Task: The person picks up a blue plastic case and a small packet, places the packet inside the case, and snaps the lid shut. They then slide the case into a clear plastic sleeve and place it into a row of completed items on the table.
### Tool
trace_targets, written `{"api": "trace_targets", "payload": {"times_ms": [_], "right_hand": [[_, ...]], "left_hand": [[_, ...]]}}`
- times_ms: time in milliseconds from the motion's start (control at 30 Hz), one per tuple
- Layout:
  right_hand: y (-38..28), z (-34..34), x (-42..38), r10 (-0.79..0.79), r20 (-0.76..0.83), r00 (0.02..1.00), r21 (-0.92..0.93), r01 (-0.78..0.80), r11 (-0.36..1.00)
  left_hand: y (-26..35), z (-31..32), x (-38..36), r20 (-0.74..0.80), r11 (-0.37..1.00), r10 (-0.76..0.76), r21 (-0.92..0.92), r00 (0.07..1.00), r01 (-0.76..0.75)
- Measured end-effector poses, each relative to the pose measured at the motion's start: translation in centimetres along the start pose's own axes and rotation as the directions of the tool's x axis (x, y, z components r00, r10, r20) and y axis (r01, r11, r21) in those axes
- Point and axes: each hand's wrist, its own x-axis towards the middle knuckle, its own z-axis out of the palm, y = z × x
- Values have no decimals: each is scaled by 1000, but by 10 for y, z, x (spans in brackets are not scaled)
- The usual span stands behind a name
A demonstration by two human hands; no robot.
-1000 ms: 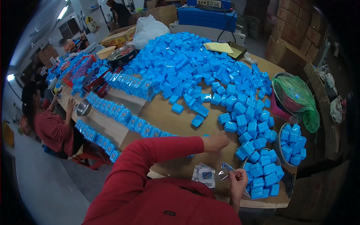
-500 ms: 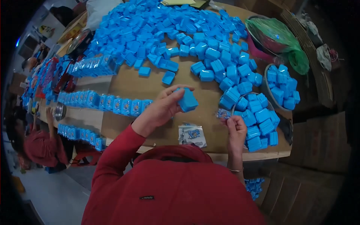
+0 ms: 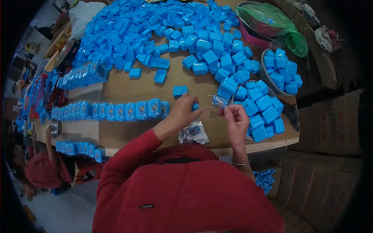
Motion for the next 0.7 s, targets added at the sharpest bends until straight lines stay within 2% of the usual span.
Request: {"api": "trace_targets", "payload": {"times_ms": [33, 67, 167, 267, 367, 467, 567, 633, 667, 700], "right_hand": [[-1, -3, -1, 15, -9, 1000, 1, -15, 1000], [-2, -5, -2, 28, -17, 999, 1, -28, 1000], [-4, -9, -10, 55, -38, 998, -8, -55, 998], [0, -10, -14, 79, -29, 996, -29, -80, 996], [9, -7, -14, 93, -25, 995, 33, -92, 995], [14, -9, -8, 66, -80, 995, 0, -66, 998], [18, -11, 4, 52, -177, 983, -28, -58, 998], [14, -5, 15, -62, -171, 983, -81, 48, 996], [12, -2, 18, -114, -167, 979, -109, 97, 989], [8, 2, 20, -115, -140, 983, -90, 103, 991]], "left_hand": [[0, 7, 8, -5, 973, 108, 206, 994, -104], [-1, 9, 23, 61, 928, 56, 364, 997, -74], [-16, 5, 72, 56, 714, 185, 678, 981, -173], [-37, 13, 119, 25, 591, 402, 757, 915, -280], [-71, 39, 145, 62, 571, 340, 779, 938, -259], [-65, 34, 142, 2, 662, 362, 704, 932, -258], [-34, 9, 117, 14, 836, 282, 488, 959, -253], [6, -24, 93, 191, 983, 54, 160, 980, -86], [15, -33, 81, 305, 999, -37, 0, 952, 39], [12, -32, 69, 274, 991, -21, -125, 961, 57]]}}
